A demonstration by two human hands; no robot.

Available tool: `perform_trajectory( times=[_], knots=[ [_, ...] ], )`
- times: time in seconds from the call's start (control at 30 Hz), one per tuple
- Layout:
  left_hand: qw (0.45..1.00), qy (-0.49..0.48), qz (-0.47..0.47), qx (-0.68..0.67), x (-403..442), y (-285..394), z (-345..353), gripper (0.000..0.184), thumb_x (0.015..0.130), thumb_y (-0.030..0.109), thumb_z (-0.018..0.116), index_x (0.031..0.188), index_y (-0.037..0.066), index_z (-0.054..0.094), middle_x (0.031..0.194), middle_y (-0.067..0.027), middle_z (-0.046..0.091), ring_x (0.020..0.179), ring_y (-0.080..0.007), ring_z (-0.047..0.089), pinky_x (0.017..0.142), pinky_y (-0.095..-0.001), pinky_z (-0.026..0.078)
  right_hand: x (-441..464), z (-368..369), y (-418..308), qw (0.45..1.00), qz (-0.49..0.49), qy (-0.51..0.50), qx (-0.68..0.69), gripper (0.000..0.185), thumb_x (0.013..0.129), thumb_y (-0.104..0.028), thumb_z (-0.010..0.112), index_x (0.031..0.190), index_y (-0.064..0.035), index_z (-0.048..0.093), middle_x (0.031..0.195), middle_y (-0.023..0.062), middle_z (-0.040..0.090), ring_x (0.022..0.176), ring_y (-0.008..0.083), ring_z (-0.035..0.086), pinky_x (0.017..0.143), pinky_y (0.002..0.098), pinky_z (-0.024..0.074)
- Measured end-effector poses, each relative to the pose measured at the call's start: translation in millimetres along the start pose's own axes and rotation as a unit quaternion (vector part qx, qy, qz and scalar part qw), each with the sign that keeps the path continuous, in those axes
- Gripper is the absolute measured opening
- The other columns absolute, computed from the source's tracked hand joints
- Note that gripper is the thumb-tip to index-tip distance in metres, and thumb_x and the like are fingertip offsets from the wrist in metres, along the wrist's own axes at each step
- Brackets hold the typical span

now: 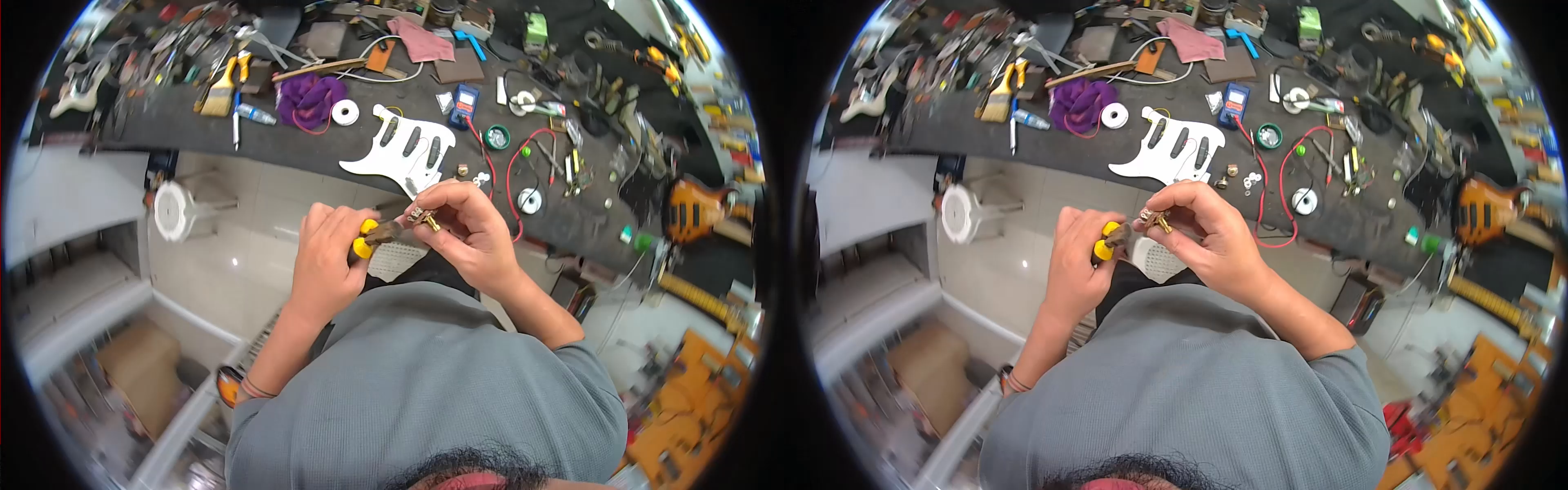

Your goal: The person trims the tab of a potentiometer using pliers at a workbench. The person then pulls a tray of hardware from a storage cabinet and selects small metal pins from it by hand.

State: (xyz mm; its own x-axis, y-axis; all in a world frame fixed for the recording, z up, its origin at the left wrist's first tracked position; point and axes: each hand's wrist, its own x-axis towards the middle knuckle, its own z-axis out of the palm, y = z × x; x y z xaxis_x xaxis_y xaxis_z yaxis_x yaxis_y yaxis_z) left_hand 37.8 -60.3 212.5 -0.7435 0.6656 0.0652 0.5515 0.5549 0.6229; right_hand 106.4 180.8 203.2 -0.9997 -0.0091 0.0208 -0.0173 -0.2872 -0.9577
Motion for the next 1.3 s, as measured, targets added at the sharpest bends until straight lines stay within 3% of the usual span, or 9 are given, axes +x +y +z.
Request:
perform_trajectory(
  times=[0.1,0.13,0.23,0.37,0.4,0.5,0.83,1.0,1.3],
  knots=[
    [0.969,-0.011,-0.081,-0.235,-6,-70,11,0.028,0.103,-0.001,0.07,0.131,0.003,0.064,0.106,-0.0067,0.067,0.094,-0.0226,0.063,0.085,-0.0391,0.053,12,31,34,0.996,0.025,0.075,0.035,0.028,0.11,0.009,0.065,0.135,0.0001,0.059,0.126,0.0102,0.07,0.125,0.0237,0.077,0.109,0.037,0.0619],
    [0.88,-0.096,-0.208,-0.417,-9,-84,4,0.029,0.109,0.01,0.069,0.135,0.003,0.059,0.109,-0.0052,0.063,0.093,-0.0157,0.059,0.082,-0.0356,0.05,16,39,46,0.995,0.025,0.088,0.043,0.028,0.11,0.009,0.066,0.136,0.0001,0.059,0.126,0.0101,0.07,0.125,0.0238,0.077,0.109,0.0369,0.0617],
    [0.768,-0.051,-0.152,-0.62,-11,-124,15,0.041,0.106,0.021,0.073,0.138,0.004,0.055,0.114,-0.0077,0.061,0.092,-0.0151,0.058,0.081,-0.0337,0.048,27,44,65,0.994,0.029,0.1,0.031,0.029,0.11,0.008,0.065,0.137,-0.0011,0.057,0.126,0.0108,0.07,0.122,0.0245,0.077,0.107,0.0383,0.0616],
    [0.683,-0.019,-0.101,-0.723,4,-126,42,0.051,0.101,0.029,0.08,0.141,0.007,0.056,0.124,-0.0163,0.067,0.087,-0.0157,0.059,0.076,-0.033,0.047,30,28,94,0.993,0.019,0.112,0.031,0.031,0.11,0.005,0.064,0.138,-0.0024,0.053,0.124,0.0134,0.07,0.119,0.0276,0.078,0.105,0.0422,0.0628],
    [0.619,-0.087,-0.102,-0.774,-1,-147,53,0.057,0.094,0.029,0.091,0.136,0.008,0.059,0.117,-0.0184,0.072,0.078,-0.0188,0.066,0.068,-0.0333,0.051,28,22,102,0.992,0.016,0.116,0.038,0.031,0.111,0.004,0.064,0.139,-0.0024,0.053,0.125,0.0137,0.07,0.118,0.0277,0.078,0.105,0.0428,0.063],
    [0.598,-0.206,-0.139,-0.762,-20,-178,99,0.062,0.081,0.021,0.104,0.125,0.006,0.063,0.111,-0.0131,0.075,0.083,-0.0245,0.078,0.07,-0.0332,0.06,17,8,125,0.992,-0.003,0.111,0.06,0.03,0.111,0.005,0.066,0.139,-0.0016,0.057,0.125,0.0102,0.07,0.119,0.0231,0.077,0.106,0.0385,0.063],
    [0.938,-0.111,-0.015,-0.327,-23,-189,160,0.04,0.098,-0.001,0.079,0.131,0.004,0.058,0.107,-0.0135,0.079,0.093,-0.0269,0.082,0.084,-0.0384,0.063,-13,-12,223,0.993,-0.083,0.086,0.013,0.033,0.11,0.009,0.063,0.141,-0.0008,0.057,0.128,0.0097,0.067,0.123,0.0214,0.075,0.109,0.037,0.0619],
    [0.982,0.02,0.086,-0.168,-43,-192,179,0.038,0.093,-0.005,0.079,0.127,0.002,0.064,0.107,-0.0171,0.078,0.09,-0.0378,0.079,0.078,-0.0417,0.062,-26,-9,254,0.993,-0.104,0.055,-0.032,0.036,0.108,0.012,0.063,0.142,0.0004,0.057,0.133,0.0107,0.063,0.125,0.0214,0.074,0.111,0.0366,0.0611],
    [0.991,0.045,0.072,-0.1,-93,-202,179,0.04,0.095,-0.003,0.082,0.13,0.003,0.064,0.108,-0.0163,0.078,0.088,-0.0358,0.079,0.076,-0.0415,0.061,-39,16,271,0.989,-0.133,0.024,-0.066,0.037,0.104,0.017,0.066,0.138,0.0026,0.062,0.134,0.0122,0.062,0.123,0.0223,0.074,0.11,0.0369,0.0638]
  ],
)
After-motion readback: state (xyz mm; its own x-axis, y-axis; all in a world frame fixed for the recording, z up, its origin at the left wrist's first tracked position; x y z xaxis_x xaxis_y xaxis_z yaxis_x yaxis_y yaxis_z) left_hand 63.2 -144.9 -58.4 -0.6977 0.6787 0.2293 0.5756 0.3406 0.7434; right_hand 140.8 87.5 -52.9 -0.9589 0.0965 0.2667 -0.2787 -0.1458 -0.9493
